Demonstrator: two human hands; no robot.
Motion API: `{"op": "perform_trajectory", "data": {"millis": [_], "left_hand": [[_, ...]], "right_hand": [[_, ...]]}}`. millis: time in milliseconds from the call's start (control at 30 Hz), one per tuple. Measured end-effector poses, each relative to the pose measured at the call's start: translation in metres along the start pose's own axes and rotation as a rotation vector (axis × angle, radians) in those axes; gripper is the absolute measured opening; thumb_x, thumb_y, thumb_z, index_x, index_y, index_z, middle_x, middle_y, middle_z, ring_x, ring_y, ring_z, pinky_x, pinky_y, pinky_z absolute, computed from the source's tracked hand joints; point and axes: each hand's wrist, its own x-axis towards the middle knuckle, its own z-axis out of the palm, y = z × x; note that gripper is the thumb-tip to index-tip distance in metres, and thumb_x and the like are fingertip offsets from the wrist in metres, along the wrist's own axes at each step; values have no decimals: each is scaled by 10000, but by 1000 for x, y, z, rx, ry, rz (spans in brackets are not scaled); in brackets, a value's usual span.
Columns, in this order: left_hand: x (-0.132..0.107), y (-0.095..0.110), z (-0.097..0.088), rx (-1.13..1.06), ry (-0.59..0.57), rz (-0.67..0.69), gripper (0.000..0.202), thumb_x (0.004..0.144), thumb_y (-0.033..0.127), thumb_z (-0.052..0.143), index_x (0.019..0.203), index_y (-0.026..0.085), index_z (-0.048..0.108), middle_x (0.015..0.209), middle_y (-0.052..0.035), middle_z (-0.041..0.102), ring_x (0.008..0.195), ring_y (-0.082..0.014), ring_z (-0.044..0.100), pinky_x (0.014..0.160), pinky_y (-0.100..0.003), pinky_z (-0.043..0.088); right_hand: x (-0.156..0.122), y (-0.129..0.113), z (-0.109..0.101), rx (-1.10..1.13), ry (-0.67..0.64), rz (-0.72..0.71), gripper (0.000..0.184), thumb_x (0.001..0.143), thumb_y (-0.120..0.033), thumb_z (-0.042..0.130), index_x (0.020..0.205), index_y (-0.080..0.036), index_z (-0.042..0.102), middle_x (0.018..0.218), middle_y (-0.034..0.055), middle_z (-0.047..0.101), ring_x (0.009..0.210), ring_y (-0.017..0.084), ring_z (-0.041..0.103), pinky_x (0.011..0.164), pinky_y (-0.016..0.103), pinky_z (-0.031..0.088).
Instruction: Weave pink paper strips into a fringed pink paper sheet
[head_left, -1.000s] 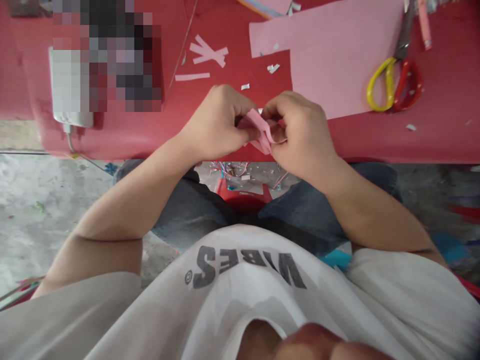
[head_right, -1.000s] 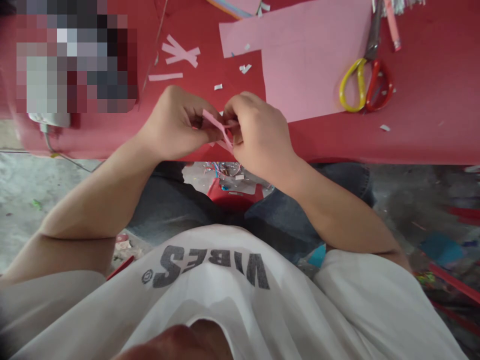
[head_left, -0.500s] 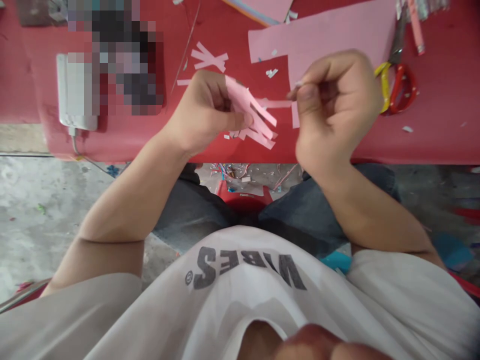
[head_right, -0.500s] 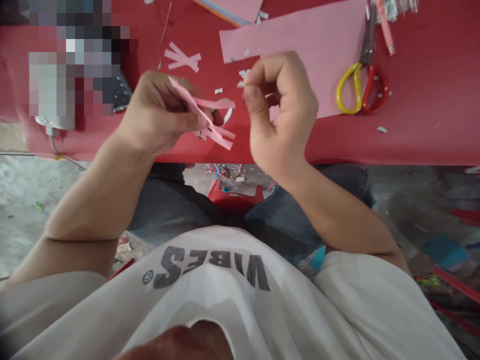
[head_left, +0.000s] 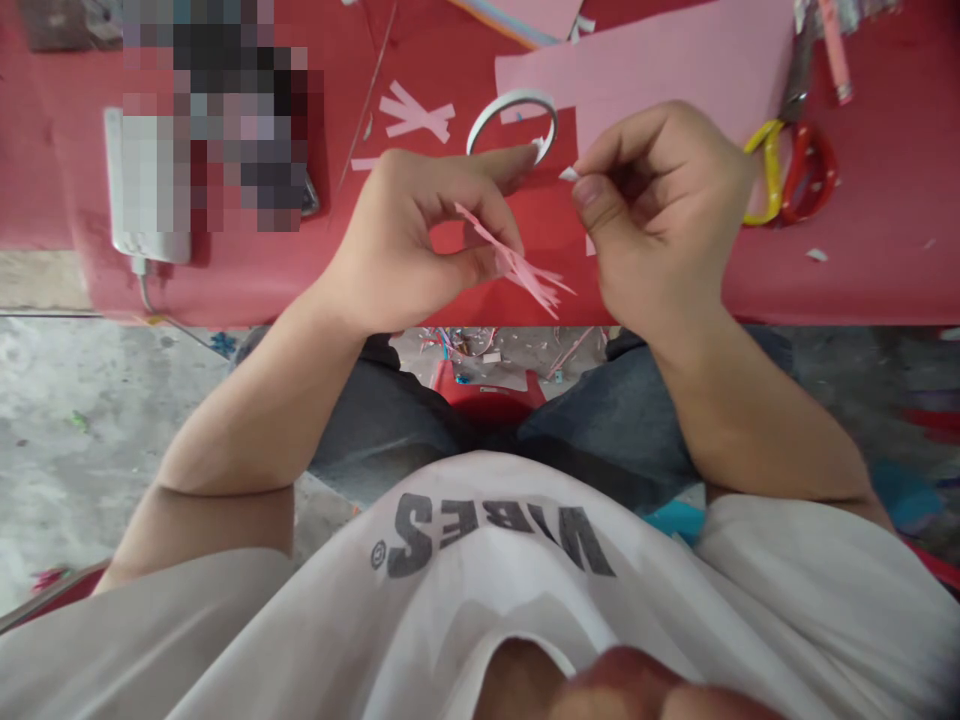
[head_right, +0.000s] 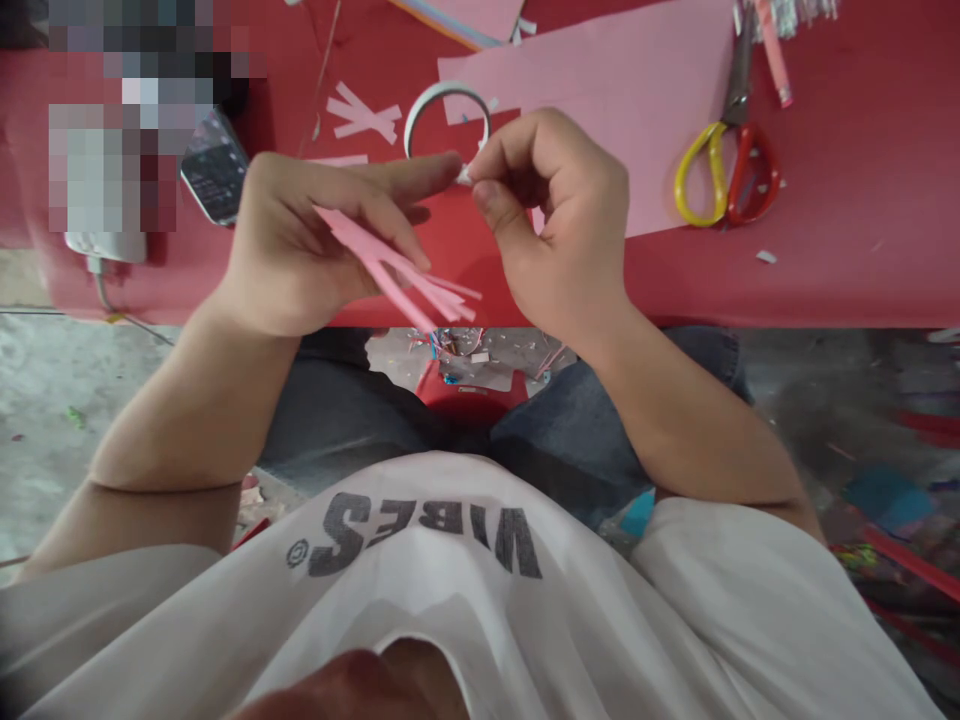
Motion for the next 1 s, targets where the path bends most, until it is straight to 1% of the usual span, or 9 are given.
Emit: {"op": "perform_trajectory", "data": {"millis": [67, 233, 467, 633, 733, 800, 867, 933, 1000], "left_hand": [[0, -2, 3, -196, -57, 29, 106, 795, 222, 852, 899, 234, 838, 934, -23, 823, 1349, -345, 667, 1134, -453, 601], [0, -4, 14, -441, 9, 2, 125, 805, 284, 879, 871, 186, 838, 1037, -74, 828, 1367, -363, 650, 1169, -466, 580], [-2, -10, 19, -415, 21, 31, 171, 780, 309, 889, 917, 215, 851, 1082, -54, 824, 1338, -383, 668, 1156, -522, 569], [-2, -15, 18, -281, -15, 9, 153, 759, 258, 899, 904, 246, 851, 1125, -58, 823, 1338, -346, 674, 1167, -493, 554], [-1, -15, 15, -234, -9, 63, 185, 748, 249, 901, 925, 250, 848, 1170, -34, 817, 1257, -314, 723, 1155, -471, 554], [1, -16, 13, -280, -24, 66, 152, 764, 240, 892, 907, 225, 844, 1159, -40, 820, 1158, -306, 766, 1032, -449, 617], [2, -18, 13, -368, -36, 40, 106, 786, 269, 889, 852, 208, 830, 1077, -38, 830, 1098, -303, 785, 964, -435, 645], [2, -21, 13, -451, -10, 10, 173, 779, 352, 908, 835, 217, 815, 960, -17, 823, 1069, -292, 789, 1036, -449, 627], [1, -24, 15, -514, 26, -8, 265, 746, 439, 928, 848, 231, 800, 860, -7, 800, 1105, -297, 773, 1116, -471, 587]], "right_hand": [[-1, -1, 0, 23, -9, -4, 189, 977, -405, 710, 955, -217, 695, 891, 12, 705, 743, 129, 614, 684, 305, 508], [-2, -2, 1, 40, 24, -12, 167, 950, -397, 736, 910, -242, 691, 845, 12, 702, 727, 142, 618, 665, 322, 523], [-5, -5, 1, -25, 15, 13, 133, 932, -334, 746, 888, -224, 685, 829, 14, 716, 721, 146, 642, 671, 326, 524], [-11, -10, 1, -203, 35, 110, 96, 906, -226, 759, 877, -201, 670, 839, 6, 726, 703, 135, 655, 658, 305, 521], [-7, -7, -3, -124, 60, 140, 414, 759, -209, 893, 1013, -234, 568, 1085, 5, 681, 793, 129, 706, 551, 251, 497], [-2, -3, -7, -25, 32, 137, 599, 656, -195, 956, 1045, -254, 505, 1150, 15, 636, 912, 164, 731, 517, 242, 503], [2, 0, -12, -5, -46, 85, 492, 713, -229, 928, 999, -252, 527, 1041, 16, 661, 932, 187, 721, 585, 278, 557], [4, 0, -18, -120, -63, -13, 260, 858, -290, 815, 979, -247, 589, 984, 31, 689, 900, 196, 699, 748, 366, 599], [4, -2, -22, -316, -12, -187, 135, 955, -351, 685, 1040, -265, 626, 1026, 50, 707, 933, 232, 684, 887, 473, 569]]}}
